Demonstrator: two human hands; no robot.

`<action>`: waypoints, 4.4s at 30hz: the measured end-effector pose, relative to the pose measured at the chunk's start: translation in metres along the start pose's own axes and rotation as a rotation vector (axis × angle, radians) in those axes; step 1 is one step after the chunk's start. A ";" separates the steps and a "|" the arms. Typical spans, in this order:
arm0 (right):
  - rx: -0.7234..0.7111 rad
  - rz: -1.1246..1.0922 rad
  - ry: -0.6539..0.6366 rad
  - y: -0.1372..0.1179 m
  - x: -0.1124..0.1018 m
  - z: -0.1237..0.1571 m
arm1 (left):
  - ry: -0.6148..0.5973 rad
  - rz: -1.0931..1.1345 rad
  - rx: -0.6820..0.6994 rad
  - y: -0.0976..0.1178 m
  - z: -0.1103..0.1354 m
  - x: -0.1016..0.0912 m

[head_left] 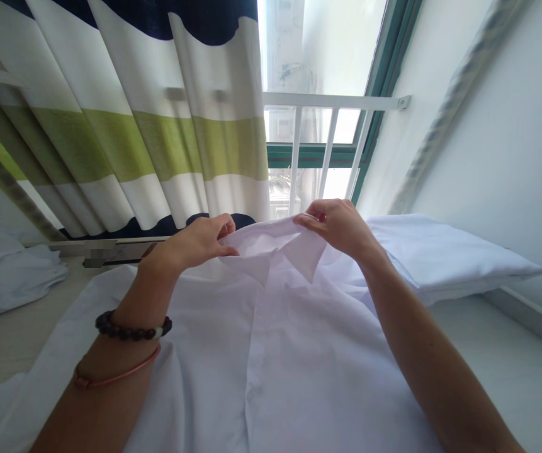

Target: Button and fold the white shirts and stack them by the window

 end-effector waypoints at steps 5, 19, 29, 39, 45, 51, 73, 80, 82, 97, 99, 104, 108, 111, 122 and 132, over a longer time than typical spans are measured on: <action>0.024 -0.021 0.010 0.009 0.003 -0.001 | 0.005 0.001 -0.114 -0.014 0.001 -0.006; 0.294 0.096 -0.223 0.068 0.074 -0.130 | 0.362 0.041 -0.232 -0.054 -0.118 -0.010; 0.251 0.166 -0.293 0.099 0.146 -0.055 | 0.145 -0.001 -0.093 -0.053 -0.098 0.119; 0.200 0.066 -0.229 0.119 0.164 -0.109 | 0.060 0.062 -0.236 -0.105 -0.149 0.090; 0.188 0.104 -0.168 0.115 0.168 -0.140 | 0.257 0.098 -0.308 -0.117 -0.153 0.083; 0.131 0.223 -0.244 0.084 0.174 -0.113 | 0.457 -0.168 -0.081 -0.073 -0.125 0.090; 0.003 0.318 -0.587 0.027 0.177 -0.016 | -0.026 -0.046 0.001 -0.028 -0.088 0.082; -0.019 0.214 -0.485 -0.010 0.196 0.001 | 0.044 -0.098 0.048 -0.020 -0.146 0.083; -0.036 0.211 -0.453 -0.007 0.199 0.007 | 0.044 -0.081 0.059 -0.023 -0.155 0.090; -0.113 0.113 -0.501 -0.009 0.191 0.027 | 0.100 -0.054 0.205 -0.037 -0.153 0.111; -0.093 0.024 -0.545 -0.008 0.197 0.033 | 0.082 -0.091 0.223 -0.036 -0.151 0.118; -0.140 -0.092 -0.640 -0.011 0.202 0.047 | 0.036 -0.155 0.246 -0.039 -0.154 0.130; -0.165 -0.096 -0.666 -0.012 0.199 0.046 | 0.007 -0.187 0.259 -0.038 -0.157 0.131; -0.168 -0.083 -0.670 -0.011 0.196 0.044 | 0.042 -0.215 0.244 -0.033 -0.147 0.124; -0.116 0.025 -0.611 0.001 0.174 0.091 | -0.152 -0.094 0.353 0.007 -0.040 0.153; -0.266 0.102 -0.695 0.027 0.160 0.067 | -0.278 -0.053 0.145 0.000 -0.060 0.171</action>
Point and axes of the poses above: each hand's wrist, its own z-axis away from the middle knuckle, its own x-axis out of the palm, y = z × x, the point moved 8 cm from there along -z, towards the middle knuckle, and after that the axes turned 8 degrees about -y, right-handed, at the moved point
